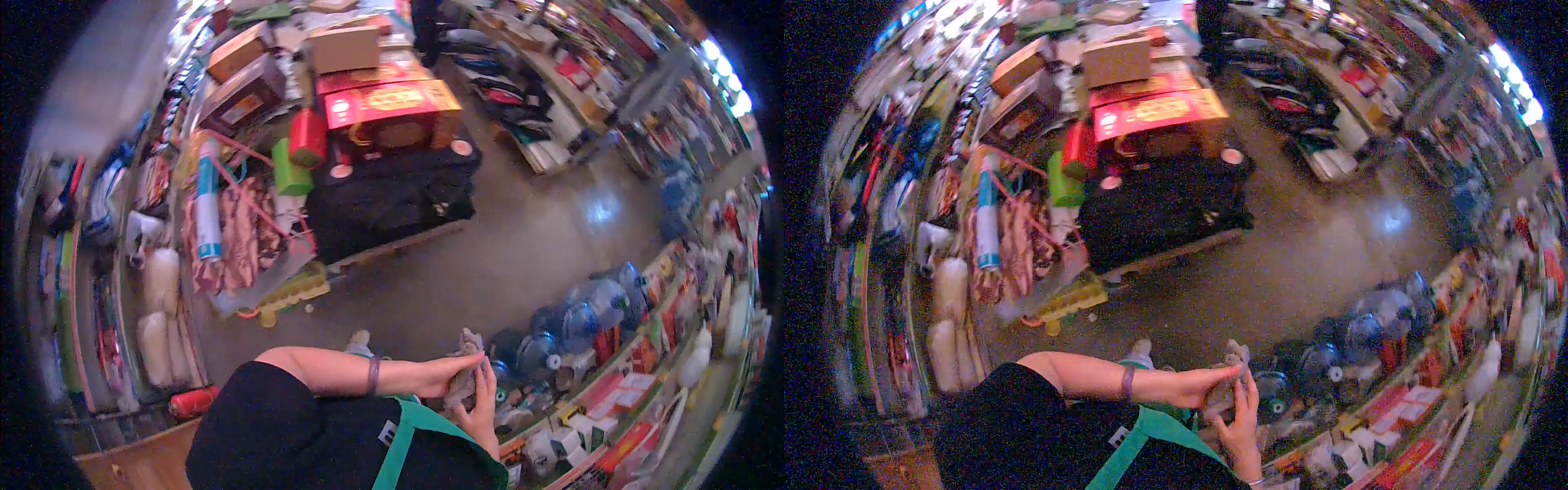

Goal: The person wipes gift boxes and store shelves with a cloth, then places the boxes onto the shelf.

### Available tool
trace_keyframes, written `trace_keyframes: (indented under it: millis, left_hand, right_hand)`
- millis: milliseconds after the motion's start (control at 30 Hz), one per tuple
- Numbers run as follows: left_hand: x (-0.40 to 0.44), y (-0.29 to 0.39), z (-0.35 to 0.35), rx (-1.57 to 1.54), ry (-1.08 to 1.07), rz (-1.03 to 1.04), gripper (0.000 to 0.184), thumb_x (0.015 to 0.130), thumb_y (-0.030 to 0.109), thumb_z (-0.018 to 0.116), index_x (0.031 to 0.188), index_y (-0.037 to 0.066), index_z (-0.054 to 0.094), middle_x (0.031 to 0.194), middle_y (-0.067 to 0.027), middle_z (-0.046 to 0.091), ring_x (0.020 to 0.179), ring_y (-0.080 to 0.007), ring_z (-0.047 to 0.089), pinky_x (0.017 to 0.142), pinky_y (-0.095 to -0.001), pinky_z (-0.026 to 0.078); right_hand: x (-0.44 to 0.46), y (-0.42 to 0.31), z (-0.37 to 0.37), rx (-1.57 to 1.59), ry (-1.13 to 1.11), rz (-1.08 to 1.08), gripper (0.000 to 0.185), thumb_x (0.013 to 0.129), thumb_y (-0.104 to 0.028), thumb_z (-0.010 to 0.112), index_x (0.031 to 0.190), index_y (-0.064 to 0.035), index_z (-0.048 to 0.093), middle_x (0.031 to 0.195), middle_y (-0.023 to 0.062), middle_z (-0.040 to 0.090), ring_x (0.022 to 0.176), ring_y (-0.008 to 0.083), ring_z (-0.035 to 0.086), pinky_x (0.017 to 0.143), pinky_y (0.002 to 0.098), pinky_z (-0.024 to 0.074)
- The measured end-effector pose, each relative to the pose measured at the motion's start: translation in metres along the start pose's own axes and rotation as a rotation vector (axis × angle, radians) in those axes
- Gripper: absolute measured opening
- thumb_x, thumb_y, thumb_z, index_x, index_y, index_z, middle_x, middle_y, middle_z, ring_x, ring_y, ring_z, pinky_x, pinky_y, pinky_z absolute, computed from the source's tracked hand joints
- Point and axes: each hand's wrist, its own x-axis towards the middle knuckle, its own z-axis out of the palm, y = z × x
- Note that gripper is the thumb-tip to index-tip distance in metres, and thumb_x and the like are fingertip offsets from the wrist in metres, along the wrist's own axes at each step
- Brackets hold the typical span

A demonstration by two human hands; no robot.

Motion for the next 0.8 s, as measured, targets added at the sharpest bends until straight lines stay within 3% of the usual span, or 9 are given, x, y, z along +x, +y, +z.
trace_keyframes:
  millis: [100, 133, 233, 400, 467, 500, 533, 633, 800]
  left_hand:
    - [-0.043, 0.012, -0.03, 0.008, -0.016, -0.003, 0.052, 0.091, 0.054, 0.045, 0.129, 0.019, 0.047, 0.125, 0.0002, 0.053, 0.114, -0.019, 0.05, 0.096, -0.0437, 0.04]
    - [-0.058, 0.014, -0.039, 0.023, -0.03, -0.01, 0.053, 0.091, 0.055, 0.044, 0.129, 0.018, 0.046, 0.126, -0.0002, 0.052, 0.114, -0.0198, 0.05, 0.097, -0.0445, 0.04]
    - [-0.097, 0.017, -0.056, 0.108, 0.056, 0.015, 0.056, 0.089, 0.057, 0.044, 0.129, 0.017, 0.046, 0.128, -0.0022, 0.05, 0.115, -0.0224, 0.049, 0.096, -0.0452, 0.04]
    - [-0.142, -0.008, -0.098, 0.219, 0.168, 0.149, 0.056, 0.091, 0.047, 0.051, 0.13, 0.007, 0.044, 0.124, -0.0077, 0.052, 0.111, -0.0216, 0.053, 0.081, -0.0374, 0.05]
    - [-0.163, -0.026, -0.115, 0.299, 0.274, 0.225, 0.054, 0.091, 0.041, 0.053, 0.13, 0.005, 0.043, 0.121, -0.0079, 0.054, 0.105, -0.02, 0.057, 0.078, -0.0345, 0.051]
    - [-0.176, -0.039, -0.12, 0.333, 0.414, 0.302, 0.051, 0.092, 0.036, 0.053, 0.131, 0.005, 0.042, 0.117, -0.0071, 0.057, 0.098, -0.0179, 0.06, 0.079, -0.0319, 0.05]
    - [-0.188, -0.055, -0.129, 0.434, 0.476, 0.419, 0.053, 0.092, 0.035, 0.054, 0.133, 0.004, 0.042, 0.115, -0.0072, 0.057, 0.102, -0.016, 0.059, 0.08, -0.0281, 0.048]
    - [-0.221, -0.109, -0.146, 0.871, 0.769, 0.516, 0.055, 0.09, 0.041, 0.053, 0.128, 0.002, 0.048, 0.121, -0.0132, 0.057, 0.111, -0.0235, 0.055, 0.093, -0.0333, 0.042]
    - [-0.246, -0.196, -0.154, 0.997, 0.686, 0.473, 0.058, 0.09, 0.051, 0.046, 0.124, 0.005, 0.054, 0.124, -0.0172, 0.054, 0.117, -0.031, 0.049, 0.1, -0.0386, 0.036]
  right_hand:
    - [0.016, 0.004, 0.036, 0.032, -0.08, 0.105, 0.069, 0.07, -0.018, 0.066, 0.132, -0.0027, 0.039, 0.139, 0.0189, 0.034, 0.129, 0.0367, 0.032, 0.107, 0.0437, 0.0273]
    - [0.02, 0.002, 0.047, 0.118, -0.079, 0.113, 0.066, 0.066, -0.01, 0.062, 0.129, -0.002, 0.044, 0.133, 0.018, 0.04, 0.124, 0.0344, 0.039, 0.105, 0.0411, 0.0313]
    - [0.031, -0.004, 0.068, 0.263, -0.18, 0.215, 0.059, 0.065, -0.003, 0.058, 0.123, -0.0002, 0.048, 0.127, 0.0166, 0.045, 0.119, 0.0307, 0.044, 0.102, 0.0379, 0.0349]
    - [0.04, -0.008, 0.101, 0.401, -0.308, 0.231, 0.047, 0.067, 0.002, 0.051, 0.114, 0.0008, 0.055, 0.114, 0.0128, 0.055, 0.11, 0.0248, 0.051, 0.096, 0.0328, 0.0385]
    - [0.04, -0.01, 0.11, 0.469, -0.394, 0.339, 0.046, 0.067, 0.002, 0.05, 0.113, 0.0013, 0.055, 0.113, 0.0122, 0.055, 0.11, 0.0224, 0.052, 0.096, 0.031, 0.0388]
    - [0.042, -0.01, 0.116, 0.501, -0.446, 0.393, 0.046, 0.067, 0.002, 0.049, 0.113, 0.0016, 0.055, 0.113, 0.0118, 0.056, 0.109, 0.0212, 0.052, 0.095, 0.03, 0.039]
    - [0.043, -0.007, 0.122, 0.502, -0.478, 0.399, 0.046, 0.067, 0.003, 0.048, 0.113, 0.0018, 0.055, 0.11, 0.0107, 0.057, 0.107, 0.0188, 0.053, 0.093, 0.0275, 0.0396]
    - [0.045, 0.006, 0.135, 0.52, -0.554, 0.336, 0.048, 0.068, 0.004, 0.046, 0.114, 0.0015, 0.056, 0.11, 0.0094, 0.059, 0.104, 0.0181, 0.055, 0.092, 0.0276, 0.0404]
    - [0.041, -0.043, 0.158, 0.61, -0.72, 0.416, 0.048, 0.069, 0.004, 0.046, 0.116, 0.0008, 0.056, 0.111, 0.008, 0.058, 0.104, 0.0171, 0.055, 0.091, 0.0274, 0.0417]
